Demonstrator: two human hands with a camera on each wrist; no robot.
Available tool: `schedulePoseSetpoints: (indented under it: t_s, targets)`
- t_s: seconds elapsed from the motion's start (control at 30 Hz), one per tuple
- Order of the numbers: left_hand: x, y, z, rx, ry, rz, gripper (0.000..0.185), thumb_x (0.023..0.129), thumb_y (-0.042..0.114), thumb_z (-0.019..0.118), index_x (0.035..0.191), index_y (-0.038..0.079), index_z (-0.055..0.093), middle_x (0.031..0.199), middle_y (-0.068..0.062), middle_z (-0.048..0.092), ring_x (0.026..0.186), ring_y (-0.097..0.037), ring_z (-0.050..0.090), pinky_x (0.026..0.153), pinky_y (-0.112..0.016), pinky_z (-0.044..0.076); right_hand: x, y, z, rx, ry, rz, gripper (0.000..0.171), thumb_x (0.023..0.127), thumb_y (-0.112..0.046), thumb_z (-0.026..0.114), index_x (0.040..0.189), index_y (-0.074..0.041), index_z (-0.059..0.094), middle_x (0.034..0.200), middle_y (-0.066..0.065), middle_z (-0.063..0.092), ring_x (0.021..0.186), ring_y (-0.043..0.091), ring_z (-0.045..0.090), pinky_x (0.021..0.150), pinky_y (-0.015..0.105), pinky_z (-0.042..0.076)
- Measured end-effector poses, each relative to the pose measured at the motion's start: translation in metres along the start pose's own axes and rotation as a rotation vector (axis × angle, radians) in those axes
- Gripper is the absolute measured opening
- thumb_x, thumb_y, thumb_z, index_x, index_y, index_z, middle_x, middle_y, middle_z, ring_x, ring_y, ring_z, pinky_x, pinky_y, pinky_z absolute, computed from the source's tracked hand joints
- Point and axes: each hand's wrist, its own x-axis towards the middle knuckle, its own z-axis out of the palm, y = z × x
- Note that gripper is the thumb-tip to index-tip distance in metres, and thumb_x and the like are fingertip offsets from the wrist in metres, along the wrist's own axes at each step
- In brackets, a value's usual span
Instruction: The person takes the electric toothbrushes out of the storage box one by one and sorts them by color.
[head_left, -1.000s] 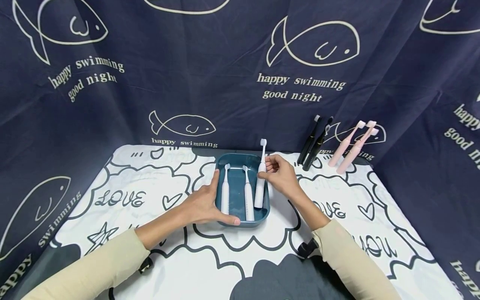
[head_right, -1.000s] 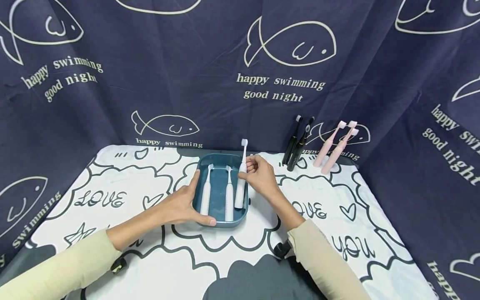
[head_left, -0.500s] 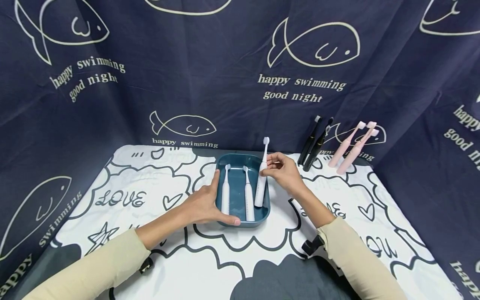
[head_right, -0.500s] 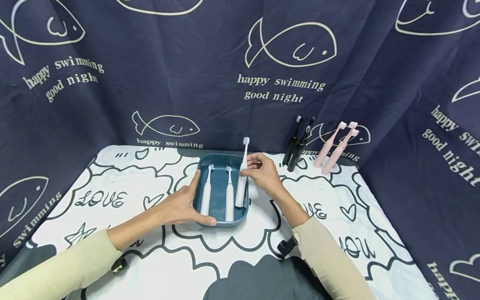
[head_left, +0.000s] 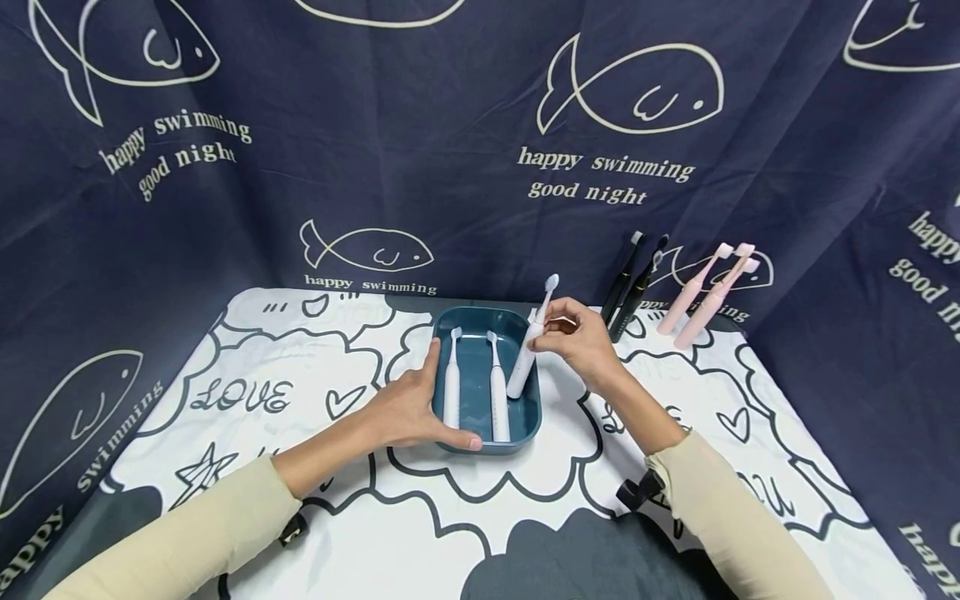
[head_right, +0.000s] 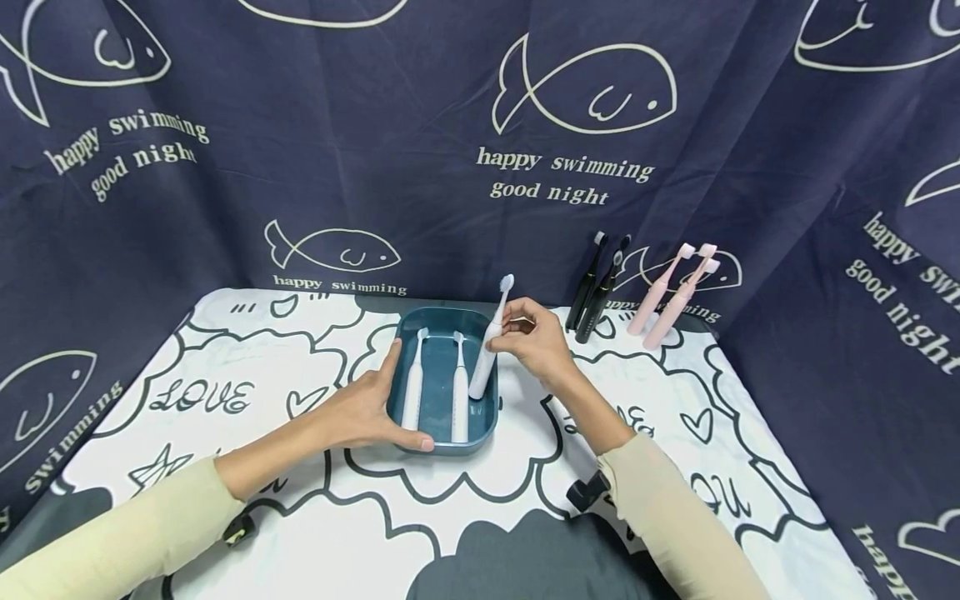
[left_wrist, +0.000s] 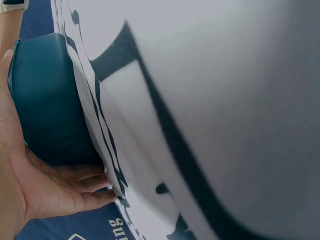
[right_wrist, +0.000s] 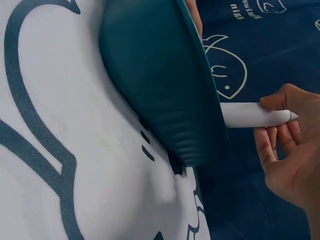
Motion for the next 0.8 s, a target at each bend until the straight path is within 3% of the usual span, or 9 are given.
schedulePoseSetpoints:
  t_s: [0.37,0.8]
  targets:
    - [0.0,-0.002,0.0,-0.003,-0.003,0.003,0.173,0.064,0.085,0.094,0.182,0.011,-0.009,0.165,-0.032,0.056,0.143,-0.041,0.065,0.115,-0.059,0.056,-0.006,-0.017,-0.012,0.084,0.011,-0.068,0.044,0.082,0.02,0.08,0.11,-0.013,0.07,0.103,-0.008,0.072,0.087,0.007,0.072,0.077,0.021,0.061]
    - [0.0,-0.003,0.0,-0.008,-0.015,0.007,0.173,0.065,0.085,0.094,0.182,0.013,-0.012,0.169,-0.031,0.052,0.149,-0.043,0.061,0.116,-0.061,0.055,-0.013,-0.038,-0.035,0.229,0.043,-0.179,0.053,0.079,0.032,0.076,0.107,-0.013,0.075,0.099,-0.007,0.076,0.091,0.008,0.072,0.085,0.019,0.062]
